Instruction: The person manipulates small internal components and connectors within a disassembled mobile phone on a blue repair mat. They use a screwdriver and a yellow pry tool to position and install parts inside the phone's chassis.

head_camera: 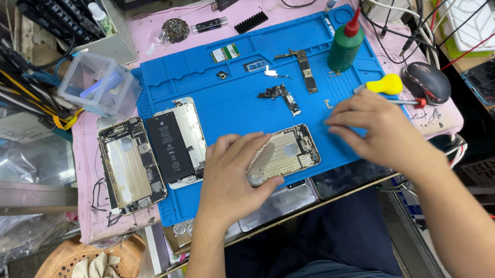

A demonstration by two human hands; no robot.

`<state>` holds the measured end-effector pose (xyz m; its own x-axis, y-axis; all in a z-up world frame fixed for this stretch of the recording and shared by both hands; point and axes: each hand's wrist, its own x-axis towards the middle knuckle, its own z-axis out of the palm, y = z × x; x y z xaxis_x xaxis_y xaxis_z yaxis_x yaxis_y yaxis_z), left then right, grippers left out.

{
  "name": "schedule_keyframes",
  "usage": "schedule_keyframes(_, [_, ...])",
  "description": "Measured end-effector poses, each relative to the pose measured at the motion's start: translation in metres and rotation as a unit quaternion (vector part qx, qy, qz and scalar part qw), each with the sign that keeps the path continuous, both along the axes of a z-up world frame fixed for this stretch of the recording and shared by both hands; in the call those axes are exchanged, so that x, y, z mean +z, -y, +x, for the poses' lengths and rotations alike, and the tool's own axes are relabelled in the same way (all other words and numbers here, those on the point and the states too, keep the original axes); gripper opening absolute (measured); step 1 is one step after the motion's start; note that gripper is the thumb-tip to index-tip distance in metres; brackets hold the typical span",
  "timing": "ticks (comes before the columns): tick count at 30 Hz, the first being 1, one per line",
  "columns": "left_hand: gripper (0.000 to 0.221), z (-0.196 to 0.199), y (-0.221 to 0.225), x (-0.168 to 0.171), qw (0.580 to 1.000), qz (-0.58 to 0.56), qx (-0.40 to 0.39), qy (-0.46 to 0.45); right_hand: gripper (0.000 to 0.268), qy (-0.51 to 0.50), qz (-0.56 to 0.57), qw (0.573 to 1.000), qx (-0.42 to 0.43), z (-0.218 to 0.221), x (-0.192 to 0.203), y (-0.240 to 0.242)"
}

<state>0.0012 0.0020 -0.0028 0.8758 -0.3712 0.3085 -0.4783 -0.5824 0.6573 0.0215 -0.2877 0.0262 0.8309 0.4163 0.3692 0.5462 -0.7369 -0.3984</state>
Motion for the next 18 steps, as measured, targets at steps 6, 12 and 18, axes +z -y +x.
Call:
schedule_keyframes(6, [0.073, 0.0, 0.0, 0.001, 1.0, -0.001, 0.0, 0.001, 0.014, 0.011, -0.028, 0.999, 0.012, 0.0, -0.004, -0.036])
schedule_keyframes(12, [0.072, 0.0, -0.001, -0.001, 1.0, 0.004, -0.005, 0.009, 0.014, 0.053, -0.135, 0.989, -0.006, 0.0, -0.004, -0.05])
schedule_keyframes(18, [0.074, -0.001, -0.001, -0.001, 1.0, 0.005, -0.002, -0.005, 0.014, 0.086, -0.207, 0.974, 0.027, 0.005, -0.003, -0.054])
